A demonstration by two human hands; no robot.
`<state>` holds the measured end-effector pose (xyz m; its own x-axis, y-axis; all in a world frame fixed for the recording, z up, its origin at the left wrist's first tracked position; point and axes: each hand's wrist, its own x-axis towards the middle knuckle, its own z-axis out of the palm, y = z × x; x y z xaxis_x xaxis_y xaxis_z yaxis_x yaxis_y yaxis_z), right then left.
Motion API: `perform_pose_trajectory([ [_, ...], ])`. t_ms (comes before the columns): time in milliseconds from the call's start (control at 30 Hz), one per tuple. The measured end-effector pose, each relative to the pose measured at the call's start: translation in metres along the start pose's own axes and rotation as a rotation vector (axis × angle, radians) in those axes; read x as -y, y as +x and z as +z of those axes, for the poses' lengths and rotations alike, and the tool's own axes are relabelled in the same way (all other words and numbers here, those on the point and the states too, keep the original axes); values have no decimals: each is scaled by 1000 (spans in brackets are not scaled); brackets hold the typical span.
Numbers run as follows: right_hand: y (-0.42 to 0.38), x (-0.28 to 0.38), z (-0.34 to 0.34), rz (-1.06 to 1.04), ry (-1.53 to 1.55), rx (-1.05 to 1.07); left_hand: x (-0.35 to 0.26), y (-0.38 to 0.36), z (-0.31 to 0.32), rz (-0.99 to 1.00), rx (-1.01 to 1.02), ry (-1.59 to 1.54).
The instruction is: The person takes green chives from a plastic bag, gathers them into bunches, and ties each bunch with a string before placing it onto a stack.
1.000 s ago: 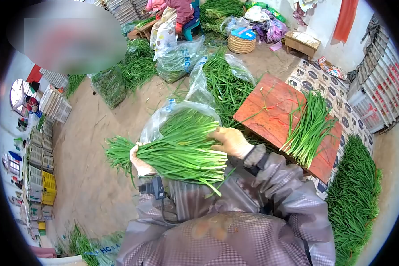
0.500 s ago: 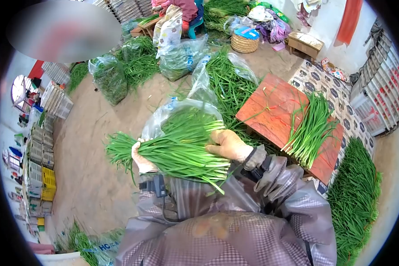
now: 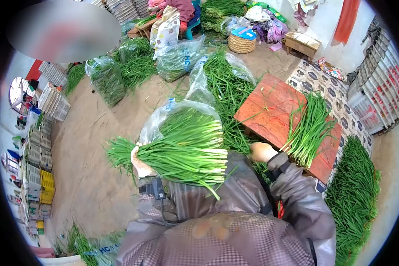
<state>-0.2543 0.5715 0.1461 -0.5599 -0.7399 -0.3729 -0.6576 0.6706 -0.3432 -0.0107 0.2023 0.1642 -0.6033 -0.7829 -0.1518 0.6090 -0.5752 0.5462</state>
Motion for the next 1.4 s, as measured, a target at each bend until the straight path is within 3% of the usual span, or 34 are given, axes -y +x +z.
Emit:
perform_pose_trajectory([
  [33,3,-1,-8,66,-160,171,0,-1,-1,-48,90,32],
  [100,12,8,-5,-182,572,-101,3,-4,0,-69,128,56],
  [133,20,29,-20,-206,809,-21,4,-6,0,-88,123,43],
  [167,56,32,10,-346,899,-176,6,-4,-1,-107,124,31],
  [200,41,67,-26,-248,1040,-33,7,-1,-2,-124,126,19],
  [233,45,84,-32,-241,980,-263,6,3,-14,-165,90,-12],
  [300,70,87,-33,-189,1044,-402,-4,-18,15,-183,217,-19],
  [367,54,101,-63,-137,1104,-297,-9,-40,38,-152,181,-85],
  [433,61,95,-68,-85,980,-123,-18,-46,34,-165,166,71],
  [500,77,88,-50,-25,958,-79,-16,-42,26,-175,164,95],
  [533,80,85,-43,-67,815,-180,-15,-40,23,-189,138,97],
  [633,61,88,-48,-32,974,-150,-5,-50,30,-117,52,133],
  [700,67,86,-30,-68,1323,-204,-6,-42,25,-158,83,105],
  [767,62,90,-25,22,1477,-304,-7,-42,26,-190,101,126],
  [867,73,66,-18,-43,1811,-527,-6,-38,14,-166,79,106],
  [967,51,54,-34,-66,1772,-674,-3,-41,14,-124,40,52],
  [1033,25,56,-48,-298,1663,-569,-1,-43,16,-146,17,35],
  [1100,-1,71,-66,-168,1244,-231,-4,-41,15,-209,3,47],
  [1133,0,80,-60,-295,916,-310,-5,-40,13,-209,25,54],
  [1167,4,84,-46,-295,526,-488,-5,-38,11,-213,50,64],
  [1300,8,117,-44,-132,-47,-400,-2,-44,26,-181,54,105],
  [1400,18,128,-43,-230,-128,-416,-7,-37,17,-184,56,108],
])
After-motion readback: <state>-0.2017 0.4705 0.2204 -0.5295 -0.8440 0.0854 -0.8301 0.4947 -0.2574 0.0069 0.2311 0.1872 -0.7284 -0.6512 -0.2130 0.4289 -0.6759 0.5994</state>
